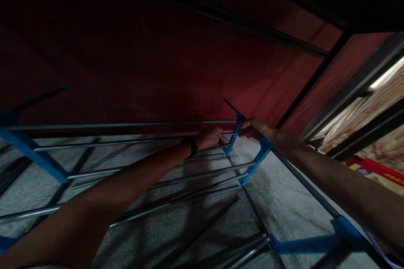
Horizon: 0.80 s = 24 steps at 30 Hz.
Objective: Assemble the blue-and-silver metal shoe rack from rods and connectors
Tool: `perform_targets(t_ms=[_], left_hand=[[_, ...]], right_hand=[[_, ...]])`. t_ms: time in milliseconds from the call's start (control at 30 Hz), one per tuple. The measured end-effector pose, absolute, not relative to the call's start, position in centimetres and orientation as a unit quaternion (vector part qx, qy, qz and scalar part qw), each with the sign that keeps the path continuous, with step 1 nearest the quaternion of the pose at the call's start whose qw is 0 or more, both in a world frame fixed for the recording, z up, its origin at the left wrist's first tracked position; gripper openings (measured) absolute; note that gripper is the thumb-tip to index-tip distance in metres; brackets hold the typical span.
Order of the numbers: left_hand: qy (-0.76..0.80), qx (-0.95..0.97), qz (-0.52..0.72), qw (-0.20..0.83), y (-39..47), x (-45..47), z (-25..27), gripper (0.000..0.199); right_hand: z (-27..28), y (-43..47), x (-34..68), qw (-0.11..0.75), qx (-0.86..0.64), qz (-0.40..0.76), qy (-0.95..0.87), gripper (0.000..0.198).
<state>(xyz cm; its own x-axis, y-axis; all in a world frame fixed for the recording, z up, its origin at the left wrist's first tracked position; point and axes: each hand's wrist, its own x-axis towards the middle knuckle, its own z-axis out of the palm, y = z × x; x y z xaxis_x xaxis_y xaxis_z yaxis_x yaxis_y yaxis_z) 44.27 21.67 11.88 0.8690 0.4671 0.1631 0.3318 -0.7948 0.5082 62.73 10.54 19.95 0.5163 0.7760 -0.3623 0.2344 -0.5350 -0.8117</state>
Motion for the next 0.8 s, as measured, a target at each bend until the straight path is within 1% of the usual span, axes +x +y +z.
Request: perform_targets(t_ms=[167, 333, 533, 633, 667, 733, 800], left_hand=[[0.22, 0.942, 0.144, 0.21, 21.8, 44.5, 11.6, 0.037], [0.222, 0.94, 0.138, 0.219, 21.2, 43.8, 12.2, 0.036], [0.229, 0.95, 0.105, 0.185, 19.6, 43.9, 13.1, 0.038], [0.201, 0.964, 0.089, 0.148, 19.7, 44.2, 13.1, 0.029], [0.203, 0.965, 0.095, 0.135, 19.8, 43.9, 13.2, 0.028], [0.214, 0.964, 0.113, 0.11, 19.6, 42.4, 13.4, 0.031], [0.22, 0.964, 0.119, 0.089, 18.8, 39.9, 14.0, 0.037]], right_hand=[[20.0, 10.5, 62.3, 0.376, -0.788, 0.388, -0.297, 0.008], [19.7, 10.9, 62.2, 0.381, -0.789, 0.383, -0.293, 0.01], [18.7, 10.5, 63.2, 0.386, -0.781, 0.39, -0.299, 0.012], [18.0, 10.8, 64.2, 0.397, -0.785, 0.38, -0.286, 0.019], [17.9, 11.1, 64.4, 0.393, -0.788, 0.376, -0.289, 0.021], [18.1, 11.3, 64.3, 0.373, -0.797, 0.361, -0.309, 0.024], [18.5, 11.2, 63.8, 0.325, -0.819, 0.315, -0.353, 0.026]])
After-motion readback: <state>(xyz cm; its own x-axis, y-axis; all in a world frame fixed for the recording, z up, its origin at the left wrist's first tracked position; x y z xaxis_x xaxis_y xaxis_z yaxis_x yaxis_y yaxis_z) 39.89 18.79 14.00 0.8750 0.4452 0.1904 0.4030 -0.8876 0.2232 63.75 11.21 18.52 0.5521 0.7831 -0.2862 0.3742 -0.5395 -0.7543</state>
